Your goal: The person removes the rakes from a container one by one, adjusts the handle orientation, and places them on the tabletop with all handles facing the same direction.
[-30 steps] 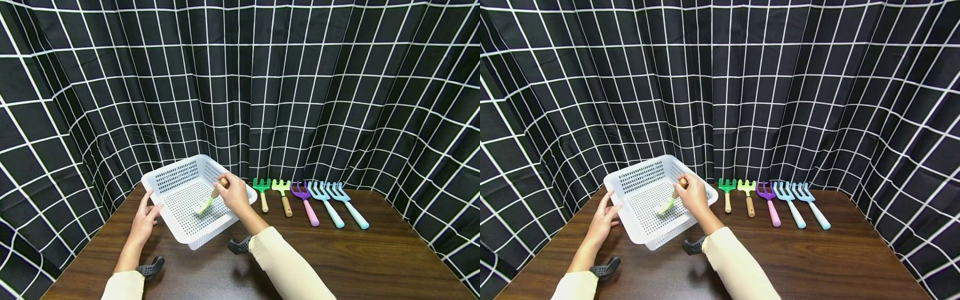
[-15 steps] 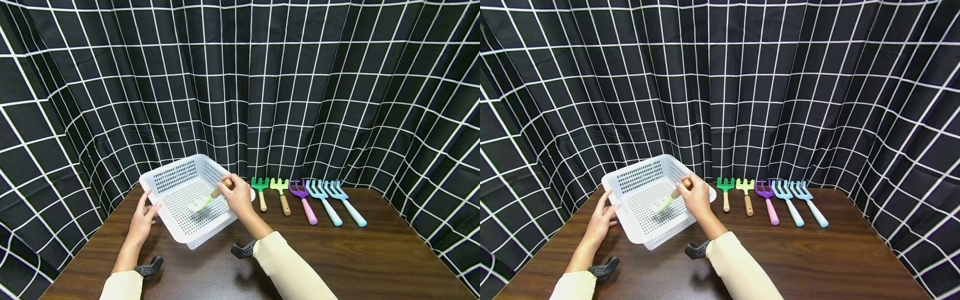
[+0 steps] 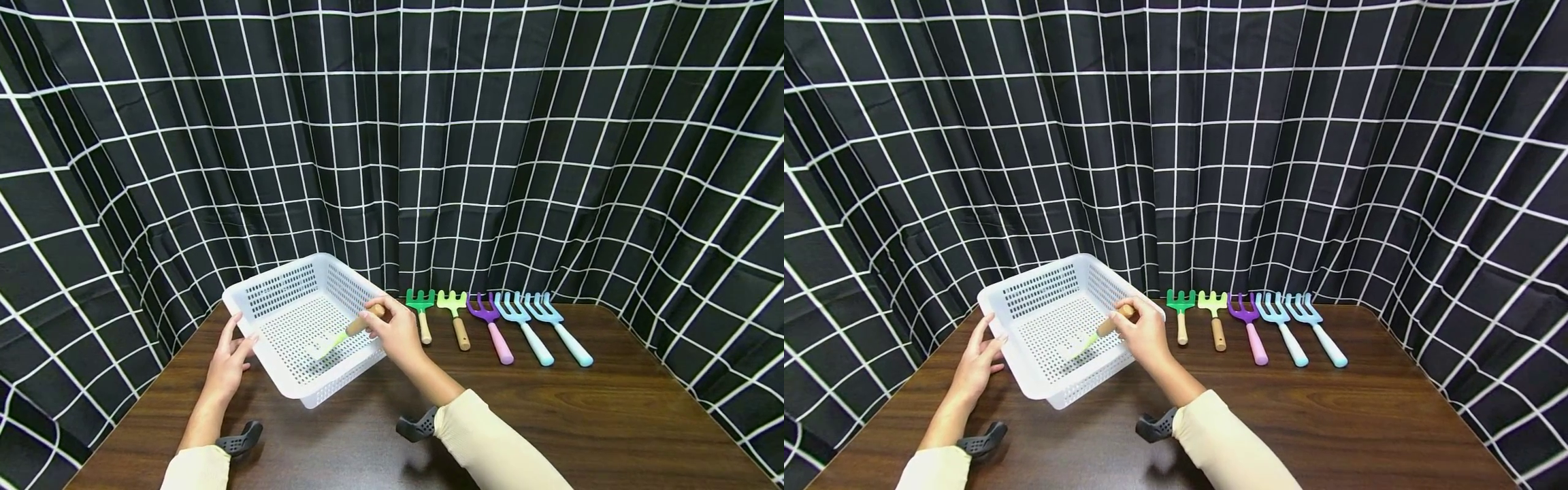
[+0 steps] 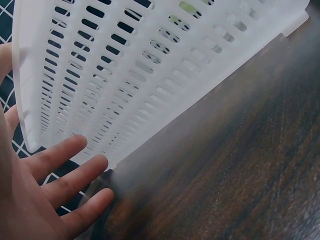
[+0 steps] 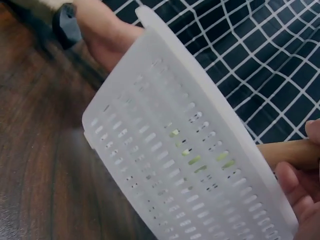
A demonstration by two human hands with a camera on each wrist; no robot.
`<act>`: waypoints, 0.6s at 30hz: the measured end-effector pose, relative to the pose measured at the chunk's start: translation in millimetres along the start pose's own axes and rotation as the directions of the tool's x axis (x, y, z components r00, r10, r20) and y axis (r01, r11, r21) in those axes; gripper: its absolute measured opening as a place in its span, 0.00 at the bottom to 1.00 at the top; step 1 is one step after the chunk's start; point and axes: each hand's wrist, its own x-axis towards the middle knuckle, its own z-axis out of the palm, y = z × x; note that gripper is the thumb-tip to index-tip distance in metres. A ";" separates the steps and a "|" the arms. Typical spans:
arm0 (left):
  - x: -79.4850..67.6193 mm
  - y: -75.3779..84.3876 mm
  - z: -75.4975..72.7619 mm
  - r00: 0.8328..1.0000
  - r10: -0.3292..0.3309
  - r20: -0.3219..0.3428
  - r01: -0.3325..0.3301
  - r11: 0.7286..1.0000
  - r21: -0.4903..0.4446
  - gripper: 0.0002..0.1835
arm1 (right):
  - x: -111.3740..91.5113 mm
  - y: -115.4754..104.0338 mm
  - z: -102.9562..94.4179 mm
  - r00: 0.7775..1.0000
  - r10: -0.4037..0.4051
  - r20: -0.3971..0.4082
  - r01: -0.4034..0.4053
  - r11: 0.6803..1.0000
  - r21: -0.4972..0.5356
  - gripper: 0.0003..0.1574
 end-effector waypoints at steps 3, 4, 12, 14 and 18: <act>0.6 -0.7 0.7 1.000 0.002 -0.002 -0.002 1.000 -0.006 0.36 | -3.4 -2.1 -7.7 0.999 0.041 0.030 -0.044 0.994 0.098 0.11; 0.8 -0.9 0.9 1.000 0.003 -0.002 -0.003 1.000 -0.007 0.36 | -5.4 -6.2 -11.0 0.998 0.042 0.040 -0.046 0.992 0.121 0.11; 1.6 -2.0 1.5 1.000 0.008 -0.001 -0.008 1.000 -0.015 0.36 | -16.2 -30.6 -31.9 0.994 0.097 0.057 -0.104 0.986 0.130 0.12; 1.6 -2.4 1.4 1.000 0.006 0.000 -0.006 1.000 -0.017 0.36 | -16.0 -24.1 -35.1 0.992 0.114 0.045 -0.119 0.983 0.140 0.12; 1.3 -2.2 0.3 1.000 -0.003 0.005 0.003 1.000 -0.019 0.36 | -12.6 -4.6 -41.1 0.990 0.138 0.019 -0.139 0.975 0.173 0.14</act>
